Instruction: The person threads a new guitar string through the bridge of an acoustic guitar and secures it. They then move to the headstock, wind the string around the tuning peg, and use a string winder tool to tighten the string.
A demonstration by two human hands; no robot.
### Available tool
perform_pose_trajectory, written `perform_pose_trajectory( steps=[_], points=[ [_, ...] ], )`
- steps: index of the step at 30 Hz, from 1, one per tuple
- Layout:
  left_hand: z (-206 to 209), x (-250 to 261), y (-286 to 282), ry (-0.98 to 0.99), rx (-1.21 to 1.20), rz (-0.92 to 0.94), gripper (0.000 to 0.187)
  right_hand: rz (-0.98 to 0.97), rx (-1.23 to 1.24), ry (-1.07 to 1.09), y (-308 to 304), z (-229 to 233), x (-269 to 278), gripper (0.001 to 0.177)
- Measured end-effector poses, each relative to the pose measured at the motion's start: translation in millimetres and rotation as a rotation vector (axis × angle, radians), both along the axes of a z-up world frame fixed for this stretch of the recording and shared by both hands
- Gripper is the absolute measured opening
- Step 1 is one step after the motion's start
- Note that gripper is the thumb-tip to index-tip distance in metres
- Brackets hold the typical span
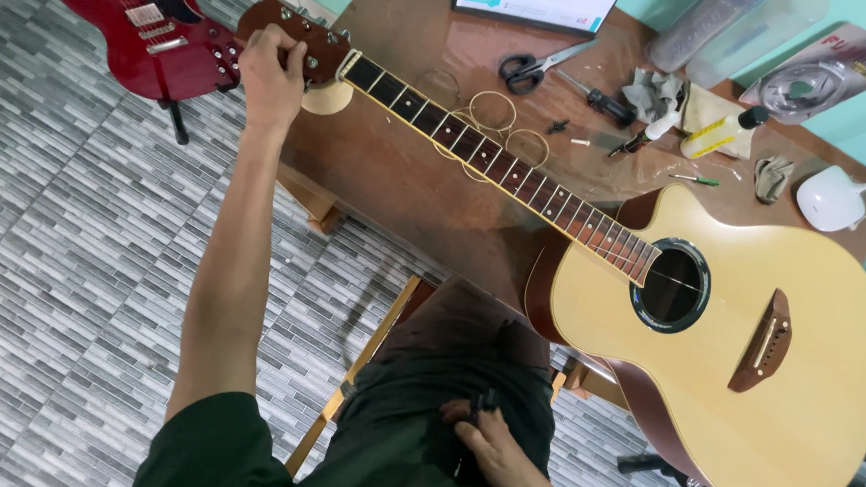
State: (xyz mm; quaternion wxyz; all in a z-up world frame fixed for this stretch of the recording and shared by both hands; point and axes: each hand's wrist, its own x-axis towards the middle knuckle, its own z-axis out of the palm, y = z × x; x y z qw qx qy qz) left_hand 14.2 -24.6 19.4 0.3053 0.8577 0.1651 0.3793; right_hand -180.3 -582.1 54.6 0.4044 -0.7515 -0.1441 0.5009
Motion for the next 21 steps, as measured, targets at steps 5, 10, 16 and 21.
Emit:
perform_pose_trajectory(
  steps=[5, 10, 16, 21],
  points=[
    [-4.1, -0.3, 2.2, -0.022, 0.032, -0.011, 0.027, 0.161, -0.39, -0.045, 4.2, 18.9, 7.0, 0.053],
    [-7.2, 1.5, 5.5, 0.003, 0.023, 0.012, 0.026, 0.21, -0.45, -0.085, -36.9, -29.5, -2.9, 0.077],
    [-11.9, 1.6, 8.4, -0.023, 0.072, 0.018, 0.025, -0.025, -0.259, -0.375, -78.9, -64.4, -22.2, 0.079],
    [-15.4, 3.1, 10.7, -0.042, 0.109, 0.007, 0.025, -0.368, -0.394, -0.269, -12.3, 54.1, 25.9, 0.068]
  ],
)
